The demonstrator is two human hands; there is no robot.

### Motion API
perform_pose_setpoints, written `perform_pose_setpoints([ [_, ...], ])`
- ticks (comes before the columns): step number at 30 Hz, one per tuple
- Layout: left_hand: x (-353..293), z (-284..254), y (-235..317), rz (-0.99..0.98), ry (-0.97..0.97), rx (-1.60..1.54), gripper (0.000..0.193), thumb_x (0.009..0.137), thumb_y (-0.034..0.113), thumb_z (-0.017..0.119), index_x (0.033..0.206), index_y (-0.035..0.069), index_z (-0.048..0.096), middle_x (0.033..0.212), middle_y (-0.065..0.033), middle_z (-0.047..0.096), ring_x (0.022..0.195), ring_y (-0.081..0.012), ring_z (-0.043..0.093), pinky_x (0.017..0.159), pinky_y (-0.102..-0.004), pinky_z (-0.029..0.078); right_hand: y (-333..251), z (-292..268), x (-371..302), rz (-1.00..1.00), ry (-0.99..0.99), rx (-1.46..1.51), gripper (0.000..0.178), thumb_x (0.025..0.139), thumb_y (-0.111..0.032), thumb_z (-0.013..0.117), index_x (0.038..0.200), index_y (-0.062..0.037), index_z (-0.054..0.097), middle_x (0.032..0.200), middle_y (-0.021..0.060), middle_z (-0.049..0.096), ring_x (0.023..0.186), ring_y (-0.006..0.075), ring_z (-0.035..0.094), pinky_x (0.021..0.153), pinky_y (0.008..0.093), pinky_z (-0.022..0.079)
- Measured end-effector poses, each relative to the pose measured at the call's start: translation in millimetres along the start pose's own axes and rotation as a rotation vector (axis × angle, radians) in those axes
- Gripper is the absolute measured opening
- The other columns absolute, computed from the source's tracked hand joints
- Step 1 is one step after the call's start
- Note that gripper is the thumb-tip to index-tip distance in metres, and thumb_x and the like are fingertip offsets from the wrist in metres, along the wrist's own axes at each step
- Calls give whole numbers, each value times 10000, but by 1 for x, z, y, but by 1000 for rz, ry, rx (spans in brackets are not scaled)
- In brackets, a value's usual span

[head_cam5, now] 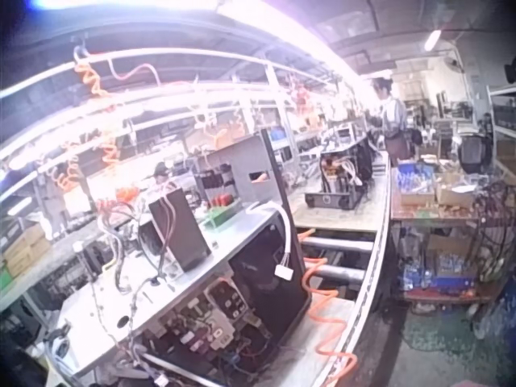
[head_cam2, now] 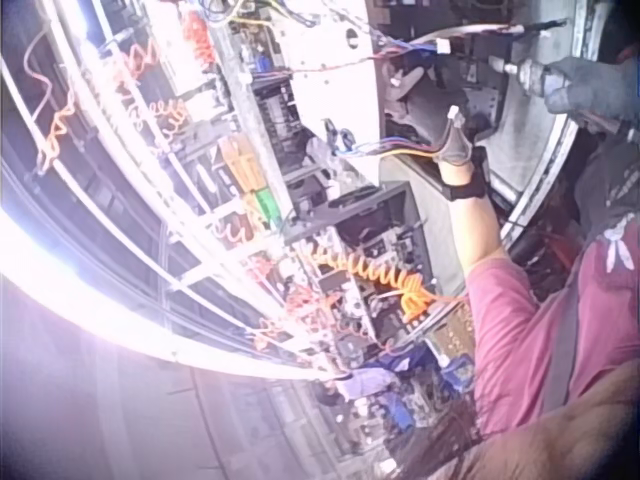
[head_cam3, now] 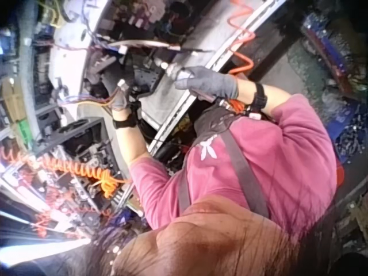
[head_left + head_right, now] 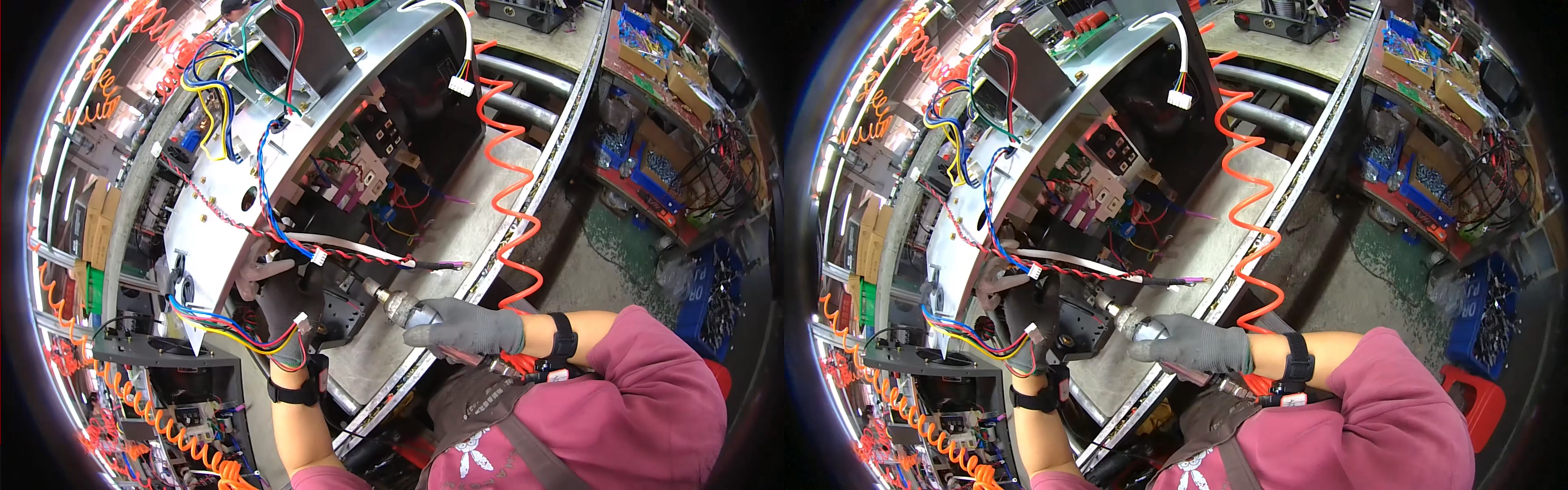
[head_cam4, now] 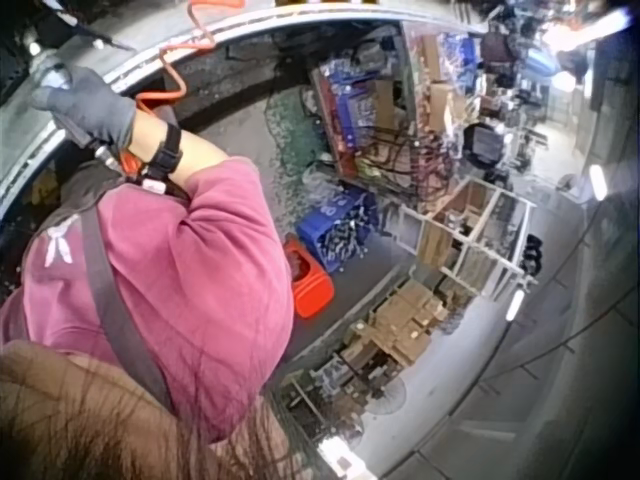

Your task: Assemble internal components and wiring into a metal electronic enclosure using a power screwdriver.

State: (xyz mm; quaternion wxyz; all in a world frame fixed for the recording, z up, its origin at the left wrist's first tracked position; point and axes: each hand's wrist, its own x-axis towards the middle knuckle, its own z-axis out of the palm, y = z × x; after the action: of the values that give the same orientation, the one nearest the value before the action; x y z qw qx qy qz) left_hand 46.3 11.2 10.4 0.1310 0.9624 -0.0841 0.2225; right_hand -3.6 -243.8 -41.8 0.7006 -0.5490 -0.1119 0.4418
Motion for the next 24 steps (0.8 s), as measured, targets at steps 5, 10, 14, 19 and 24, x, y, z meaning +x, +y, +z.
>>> perform_pose_setpoints([
  [5, 2, 1, 3, 76, 56, -11, 192, 744, 196, 674, 778, 37, 571, 640, -119, 571, 572, -307, 573, 534, -384, 438, -1, 5, 0, -53, 3, 52, 408, 832, -400, 647, 957, -35, 513, 641, 26, 523, 530, 100, 518, 479, 252, 434],
  [10, -1, -1, 9, -11, 42, -29, 186, 743, 178, 676, 792, 27, 578, 656, -132, 570, 596, -308, 567, 546, -387, 427, -2, 8, -1, -93, 29, 11, 402, 834, -406, 646, 938, -41, 514, 650, 25, 523, 541, 97, 520, 489, 249, 437],
  [14, -2, -3, 11, -16, 36, -24, 180, 744, 159, 677, 779, 19, 569, 659, -141, 563, 615, -309, 560, 549, -398, 416, -2, 8, -1, -69, 14, 25, 398, 834, -406, 646, 932, -43, 516, 660, 24, 526, 545, 98, 522, 491, 249, 438],
  [19, 0, 3, 5, -32, 67, 10, 179, 737, 130, 673, 866, 18, 621, 741, -141, 621, 683, -316, 601, 617, -383, 465, -2, 10, 0, -53, 24, 51, 381, 840, -399, 640, 910, -45, 516, 632, 14, 513, 540, 97, 520, 490, 251, 439],
  [24, 4, 6, -1, 11, 99, 9, 231, 736, 115, 668, 944, 15, 656, 891, -158, 661, 811, -319, 633, 732, -374, 495, -2, 11, 1, -70, 27, 6, 382, 844, -410, 631, 905, -52, 511, 623, 14, 510, 516, 101, 517, 463, 256, 436],
])
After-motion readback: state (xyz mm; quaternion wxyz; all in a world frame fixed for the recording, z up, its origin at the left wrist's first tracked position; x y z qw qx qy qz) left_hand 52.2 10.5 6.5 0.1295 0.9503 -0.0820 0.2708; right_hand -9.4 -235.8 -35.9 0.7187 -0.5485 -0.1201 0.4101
